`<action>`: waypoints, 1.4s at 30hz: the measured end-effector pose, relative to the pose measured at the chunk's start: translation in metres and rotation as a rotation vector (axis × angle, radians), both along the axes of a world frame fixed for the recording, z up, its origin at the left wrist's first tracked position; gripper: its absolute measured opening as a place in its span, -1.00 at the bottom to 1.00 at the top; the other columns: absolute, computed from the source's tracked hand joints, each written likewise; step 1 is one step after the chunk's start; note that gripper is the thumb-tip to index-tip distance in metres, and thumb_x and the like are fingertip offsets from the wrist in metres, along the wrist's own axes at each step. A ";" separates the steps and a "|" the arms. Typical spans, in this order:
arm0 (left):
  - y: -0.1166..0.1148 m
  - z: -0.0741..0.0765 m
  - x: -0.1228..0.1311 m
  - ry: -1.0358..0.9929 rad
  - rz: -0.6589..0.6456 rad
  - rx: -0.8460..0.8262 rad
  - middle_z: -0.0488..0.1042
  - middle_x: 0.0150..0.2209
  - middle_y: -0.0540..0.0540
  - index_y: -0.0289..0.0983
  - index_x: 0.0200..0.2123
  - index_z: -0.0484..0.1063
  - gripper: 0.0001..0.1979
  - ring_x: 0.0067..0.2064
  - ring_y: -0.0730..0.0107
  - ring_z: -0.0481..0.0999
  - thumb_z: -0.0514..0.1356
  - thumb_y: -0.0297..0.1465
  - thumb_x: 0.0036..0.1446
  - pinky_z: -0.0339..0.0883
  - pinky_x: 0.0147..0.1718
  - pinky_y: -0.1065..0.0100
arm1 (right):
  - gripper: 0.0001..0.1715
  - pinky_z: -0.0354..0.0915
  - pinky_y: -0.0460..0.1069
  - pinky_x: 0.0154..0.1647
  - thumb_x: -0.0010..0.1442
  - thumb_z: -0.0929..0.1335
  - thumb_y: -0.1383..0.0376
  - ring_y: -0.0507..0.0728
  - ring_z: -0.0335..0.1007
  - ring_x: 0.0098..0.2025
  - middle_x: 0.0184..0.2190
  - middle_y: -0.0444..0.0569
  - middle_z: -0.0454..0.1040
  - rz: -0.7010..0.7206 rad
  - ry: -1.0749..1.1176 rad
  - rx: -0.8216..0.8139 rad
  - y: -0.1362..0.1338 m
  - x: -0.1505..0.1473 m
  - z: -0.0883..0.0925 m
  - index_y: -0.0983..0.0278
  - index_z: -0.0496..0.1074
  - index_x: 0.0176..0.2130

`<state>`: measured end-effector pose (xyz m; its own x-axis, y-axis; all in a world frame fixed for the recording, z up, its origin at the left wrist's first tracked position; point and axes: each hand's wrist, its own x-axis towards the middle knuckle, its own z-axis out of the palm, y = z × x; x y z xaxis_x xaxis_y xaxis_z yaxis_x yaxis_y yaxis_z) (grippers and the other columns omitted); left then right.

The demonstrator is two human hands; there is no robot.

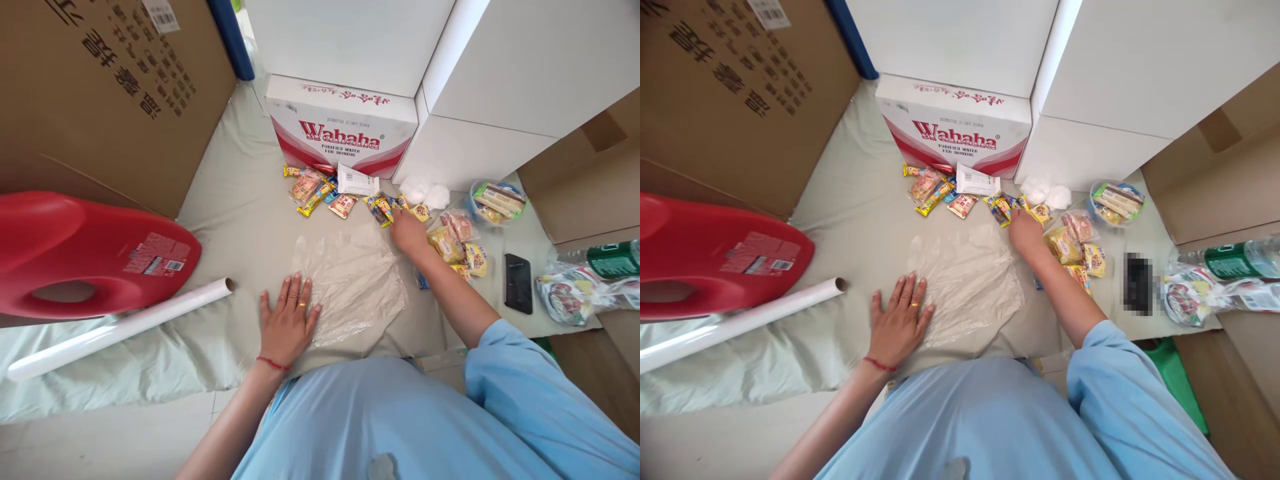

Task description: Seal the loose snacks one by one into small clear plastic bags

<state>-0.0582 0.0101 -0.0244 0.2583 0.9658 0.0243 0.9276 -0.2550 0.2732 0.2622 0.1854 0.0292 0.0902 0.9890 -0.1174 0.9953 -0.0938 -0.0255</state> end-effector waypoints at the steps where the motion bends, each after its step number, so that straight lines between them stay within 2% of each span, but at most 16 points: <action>1: 0.000 0.000 0.000 -0.010 0.003 0.002 0.03 0.50 -0.24 -0.13 0.50 0.01 -0.39 0.51 -0.02 0.06 -0.06 -0.17 0.46 -0.44 0.42 -0.31 | -0.55 0.36 0.17 0.00 0.37 0.24 0.29 0.38 0.46 0.03 0.08 0.32 0.49 0.010 0.000 -0.013 -0.004 -0.002 -0.003 0.37 0.40 0.18; 5: 0.000 0.000 0.000 -0.034 0.012 0.005 0.03 0.50 -0.23 -0.13 0.49 0.04 -0.39 0.51 -0.02 0.06 -0.05 -0.17 0.45 -0.44 0.43 -0.30 | -0.55 0.37 0.13 0.00 0.32 0.30 0.22 0.36 0.47 0.03 0.05 0.21 0.54 0.030 0.084 0.010 -0.013 0.004 -0.003 0.28 0.43 0.15; 9: 0.001 0.001 0.000 -0.037 0.007 0.004 0.04 0.49 -0.24 -0.16 0.48 0.07 -0.39 0.50 -0.04 0.06 -0.04 -0.16 0.45 -0.43 0.42 -0.32 | -0.51 0.36 0.15 0.05 0.32 0.29 0.25 0.38 0.44 0.09 0.09 0.26 0.50 -0.030 0.106 0.164 0.012 0.020 0.008 0.35 0.38 0.20; 15: 0.001 0.002 0.000 -0.024 0.006 0.010 0.05 0.49 -0.25 -0.17 0.48 0.09 -0.40 0.50 -0.04 0.07 -0.05 -0.17 0.45 -0.41 0.42 -0.32 | -0.49 0.38 0.14 0.01 0.30 0.36 0.22 0.39 0.50 0.04 0.13 0.37 0.46 0.023 -0.035 -0.079 0.057 0.010 0.007 0.39 0.42 0.17; 18: 0.001 0.002 0.001 -0.007 0.009 0.010 0.06 0.49 -0.23 -0.18 0.46 0.13 -0.41 0.50 -0.02 0.07 -0.05 -0.17 0.45 -0.42 0.42 -0.30 | -0.51 0.37 0.15 0.01 0.32 0.36 0.18 0.42 0.51 0.05 0.06 0.38 0.53 0.002 -0.045 -0.070 0.062 0.002 0.007 0.40 0.47 0.13; 22: 0.001 0.002 0.000 0.017 0.003 0.018 0.06 0.49 -0.22 -0.21 0.45 0.15 -0.41 0.50 -0.02 0.08 -0.04 -0.16 0.45 -0.42 0.42 -0.30 | -0.47 0.38 0.14 -0.01 0.34 0.33 0.04 0.42 0.52 0.06 0.01 0.30 0.58 -0.094 0.050 -0.042 0.058 -0.006 0.008 0.35 0.49 0.09; 26: 0.001 0.001 0.000 0.027 0.004 0.033 0.06 0.49 -0.22 -0.20 0.46 0.14 -0.42 0.49 -0.03 0.09 -0.05 -0.17 0.46 -0.39 0.42 -0.32 | -0.38 0.38 0.11 0.02 0.31 0.34 -0.07 0.40 0.51 0.09 0.03 0.28 0.57 -0.036 0.087 -0.123 0.048 -0.025 0.003 0.34 0.47 0.09; 30: 0.001 0.001 0.001 0.034 -0.005 0.049 0.07 0.49 -0.21 -0.20 0.46 0.13 -0.41 0.49 -0.03 0.11 -0.05 -0.17 0.46 -0.36 0.42 -0.33 | -0.42 0.39 0.07 -0.03 0.28 0.37 -0.02 0.37 0.52 0.07 0.05 0.27 0.57 -0.037 0.062 -0.152 0.042 -0.040 -0.004 0.32 0.48 0.09; 34: 0.001 0.000 0.001 0.031 -0.004 0.055 0.07 0.49 -0.20 -0.19 0.46 0.13 -0.41 0.49 -0.04 0.11 -0.05 -0.16 0.45 -0.34 0.41 -0.35 | -0.50 0.37 0.04 -0.08 0.26 0.38 0.03 0.35 0.52 0.05 0.03 0.24 0.59 -0.059 0.098 -0.168 0.040 -0.026 -0.002 0.30 0.51 0.05; 37: 0.001 0.000 0.001 0.030 -0.001 0.045 0.06 0.49 -0.20 -0.17 0.47 0.11 -0.41 0.49 -0.03 0.10 -0.04 -0.16 0.45 -0.35 0.42 -0.34 | -0.51 0.35 0.04 -0.14 0.26 0.37 0.07 0.33 0.53 -0.03 -0.02 0.22 0.61 -0.140 0.130 -0.042 0.032 -0.001 0.011 0.31 0.51 0.05; 39: 0.001 0.000 0.001 0.032 -0.001 0.039 0.04 0.49 -0.20 -0.17 0.47 0.09 -0.40 0.50 -0.01 0.08 -0.05 -0.16 0.45 -0.38 0.42 -0.32 | -0.50 0.33 0.04 -0.18 0.25 0.36 0.07 0.30 0.53 -0.11 -0.09 0.18 0.62 -0.136 0.197 0.072 0.019 0.012 0.025 0.32 0.50 0.05; 41: 0.001 -0.001 0.002 0.035 0.000 0.035 0.03 0.50 -0.19 -0.17 0.47 0.09 -0.40 0.51 0.01 0.06 -0.05 -0.16 0.45 -0.40 0.43 -0.31 | -0.51 0.29 0.01 -0.22 0.23 0.36 0.07 0.26 0.51 -0.18 -0.18 0.09 0.62 0.004 0.324 0.087 0.002 0.015 0.042 0.32 0.51 0.02; 42: 0.001 -0.001 0.002 0.037 0.001 0.032 0.03 0.50 -0.18 -0.17 0.47 0.09 -0.40 0.51 0.02 0.05 -0.05 -0.15 0.45 -0.41 0.43 -0.31 | -0.53 0.28 -0.01 -0.23 0.21 0.37 0.07 0.23 0.51 -0.21 -0.21 0.04 0.62 0.124 0.391 0.033 -0.008 0.011 0.050 0.31 0.52 -0.01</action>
<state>-0.0565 0.0108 -0.0254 0.2590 0.9648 0.0460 0.9370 -0.2625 0.2305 0.2728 0.1774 0.0794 -0.0747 0.9934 -0.0872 0.9136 0.0332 -0.4052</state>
